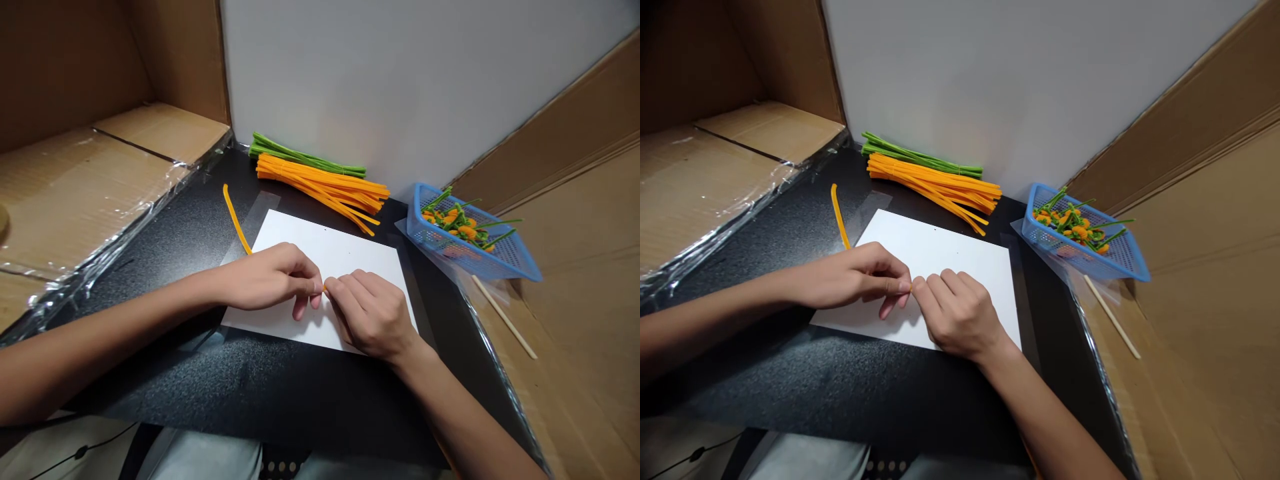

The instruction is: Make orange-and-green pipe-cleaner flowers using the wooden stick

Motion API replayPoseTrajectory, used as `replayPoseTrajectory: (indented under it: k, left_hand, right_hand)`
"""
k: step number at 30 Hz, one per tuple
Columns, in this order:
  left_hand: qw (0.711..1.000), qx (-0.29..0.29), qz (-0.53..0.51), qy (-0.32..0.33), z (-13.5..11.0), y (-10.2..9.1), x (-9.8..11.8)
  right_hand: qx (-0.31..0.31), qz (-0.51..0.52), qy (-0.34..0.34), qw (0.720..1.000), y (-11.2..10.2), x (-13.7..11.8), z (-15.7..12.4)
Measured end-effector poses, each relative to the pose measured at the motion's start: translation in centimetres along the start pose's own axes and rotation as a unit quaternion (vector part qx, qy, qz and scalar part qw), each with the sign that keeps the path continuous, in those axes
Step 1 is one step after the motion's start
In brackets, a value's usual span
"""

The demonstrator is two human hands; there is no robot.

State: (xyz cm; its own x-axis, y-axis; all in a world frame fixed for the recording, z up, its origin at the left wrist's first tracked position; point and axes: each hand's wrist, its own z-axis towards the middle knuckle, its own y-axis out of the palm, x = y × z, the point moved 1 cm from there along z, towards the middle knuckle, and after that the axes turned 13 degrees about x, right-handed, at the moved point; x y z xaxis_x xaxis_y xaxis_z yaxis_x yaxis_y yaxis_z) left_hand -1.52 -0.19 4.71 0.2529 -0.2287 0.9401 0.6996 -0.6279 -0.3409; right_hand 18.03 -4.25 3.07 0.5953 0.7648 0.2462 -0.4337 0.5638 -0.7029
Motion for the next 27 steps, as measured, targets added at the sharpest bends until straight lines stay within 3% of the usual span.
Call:
replayPoseTrajectory:
  k: [4, 9, 17, 20, 23, 27]
  left_hand:
    - [0.985, -0.056, -0.148, -0.065, 0.1, 0.5, -0.2]
    - [0.966, -0.083, -0.220, -0.112, 0.1, 1.3, -0.1]
    - [0.986, -0.025, -0.158, -0.035, 0.1, 1.1, -0.2]
    - [0.995, 0.022, -0.101, -0.006, 0.1, 1.3, -0.2]
    - [0.994, 0.101, 0.028, 0.044, 0.0, 1.6, 0.0]
    - [0.953, 0.183, 0.175, 0.168, -0.4, 2.0, -0.3]
  right_hand:
    - [0.038, 0.012, -0.010, 0.999, 0.0, 0.0, -0.3]
    - [0.084, 0.043, 0.003, 0.995, 0.1, -0.5, -0.6]
    - [0.078, 0.176, 0.199, 0.961, 0.0, -1.3, -0.2]
    - [0.058, 0.213, 0.294, 0.930, 0.1, -1.4, 0.0]
    - [0.036, 0.275, 0.385, 0.880, 0.3, -1.6, 0.2]
    - [0.012, 0.348, 0.482, 0.804, 0.5, -1.7, 0.4]
